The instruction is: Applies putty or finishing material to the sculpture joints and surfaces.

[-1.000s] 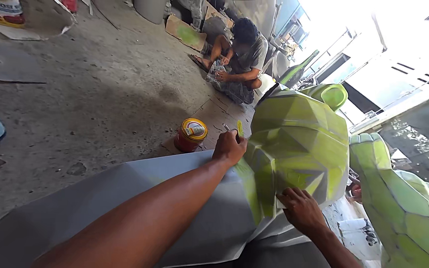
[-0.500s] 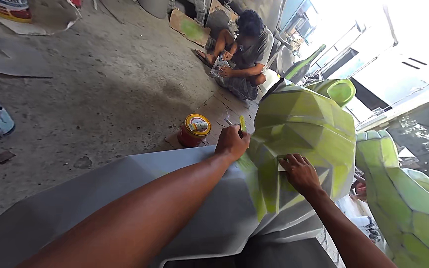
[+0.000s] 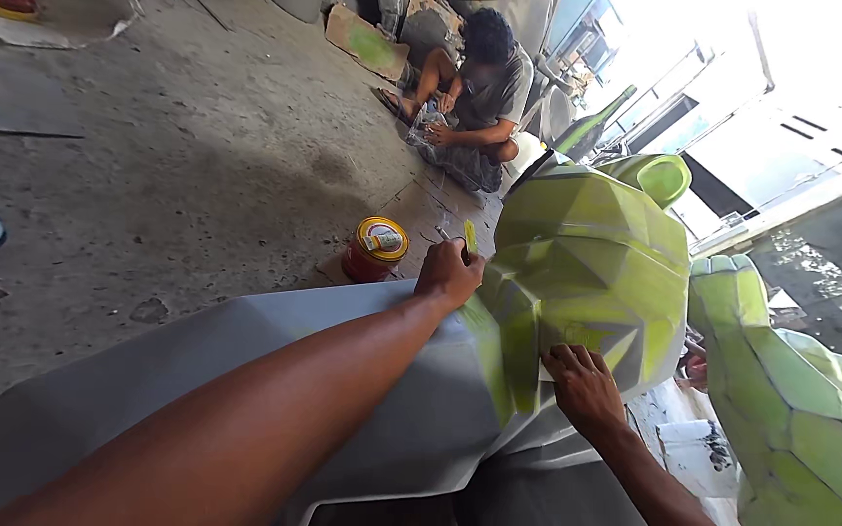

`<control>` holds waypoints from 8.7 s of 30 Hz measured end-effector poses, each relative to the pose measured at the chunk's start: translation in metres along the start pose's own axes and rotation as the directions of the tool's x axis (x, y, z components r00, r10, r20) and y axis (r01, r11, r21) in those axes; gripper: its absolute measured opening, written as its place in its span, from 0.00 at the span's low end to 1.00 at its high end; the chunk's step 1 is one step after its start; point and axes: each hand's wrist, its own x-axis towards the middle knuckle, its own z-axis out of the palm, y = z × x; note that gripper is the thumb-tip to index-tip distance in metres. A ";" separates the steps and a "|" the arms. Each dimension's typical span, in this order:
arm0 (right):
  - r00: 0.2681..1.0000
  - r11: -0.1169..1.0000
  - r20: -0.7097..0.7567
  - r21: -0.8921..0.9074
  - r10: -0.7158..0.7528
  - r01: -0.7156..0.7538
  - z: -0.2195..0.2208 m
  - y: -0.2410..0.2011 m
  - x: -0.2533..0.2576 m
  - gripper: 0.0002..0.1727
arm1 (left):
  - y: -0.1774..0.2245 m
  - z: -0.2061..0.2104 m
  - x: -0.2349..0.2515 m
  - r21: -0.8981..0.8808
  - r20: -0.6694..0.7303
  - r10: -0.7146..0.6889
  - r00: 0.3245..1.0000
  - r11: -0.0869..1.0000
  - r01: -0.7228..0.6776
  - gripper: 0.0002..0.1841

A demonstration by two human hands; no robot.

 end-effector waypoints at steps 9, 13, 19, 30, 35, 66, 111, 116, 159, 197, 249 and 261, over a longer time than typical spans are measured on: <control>0.995 0.995 -0.098 -0.101 -0.036 0.026 0.018 -0.018 -0.048 0.25 | 0.000 0.002 0.001 -0.002 -0.002 0.006 1.000 1.000 -0.006 0.14; 0.995 0.994 -0.044 -0.063 -0.090 0.087 0.008 -0.013 -0.046 0.21 | 0.001 0.003 0.001 -0.007 0.012 -0.002 1.000 1.000 0.003 0.15; 0.982 0.985 -0.185 0.154 -0.043 0.072 -0.027 0.019 0.009 0.24 | 0.000 0.005 0.000 -0.008 0.007 0.008 1.000 1.000 -0.008 0.15; 0.988 0.994 -0.121 0.028 -0.100 0.104 -0.012 0.044 0.089 0.17 | 0.000 0.005 0.000 0.000 -0.002 0.013 1.000 1.000 -0.013 0.15; 0.999 0.994 -0.005 0.098 -0.053 0.053 -0.019 0.031 0.057 0.16 | 0.000 0.004 0.000 -0.009 0.000 0.018 1.000 1.000 -0.018 0.15; 0.987 0.991 -0.113 -0.078 -0.116 0.107 0.016 -0.011 -0.041 0.26 | -0.001 0.006 0.001 -0.022 -0.002 0.029 1.000 0.999 -0.029 0.15; 0.995 0.996 -0.075 0.065 -0.060 0.065 0.002 -0.015 -0.070 0.22 | 0.002 0.004 0.000 -0.022 0.049 0.027 0.998 0.999 -0.026 0.15; 0.988 0.994 -0.151 0.103 -0.014 0.030 -0.023 0.012 -0.008 0.22 | 0.001 0.005 0.001 -0.005 0.043 0.038 0.998 0.999 -0.038 0.15; 0.991 0.991 -0.134 0.132 -0.006 0.024 -0.024 0.061 0.025 0.27 | -0.002 0.006 0.000 -0.015 0.010 0.060 0.998 0.998 -0.060 0.15; 0.631 0.105 -0.337 0.921 0.698 0.375 -0.061 0.021 0.073 0.10 | 0.013 0.006 -0.008 -0.511 0.140 0.117 0.983 0.859 -0.029 0.07; 0.992 0.983 -0.119 0.174 -0.037 0.058 -0.040 0.075 0.019 0.22 | 0.009 0.005 -0.006 0.125 0.053 0.221 0.974 0.966 -0.226 0.12; 0.990 0.979 -0.124 0.179 -0.071 0.092 -0.018 0.071 0.033 0.16 | 0.008 0.004 -0.007 0.112 0.100 0.221 0.970 0.966 -0.231 0.13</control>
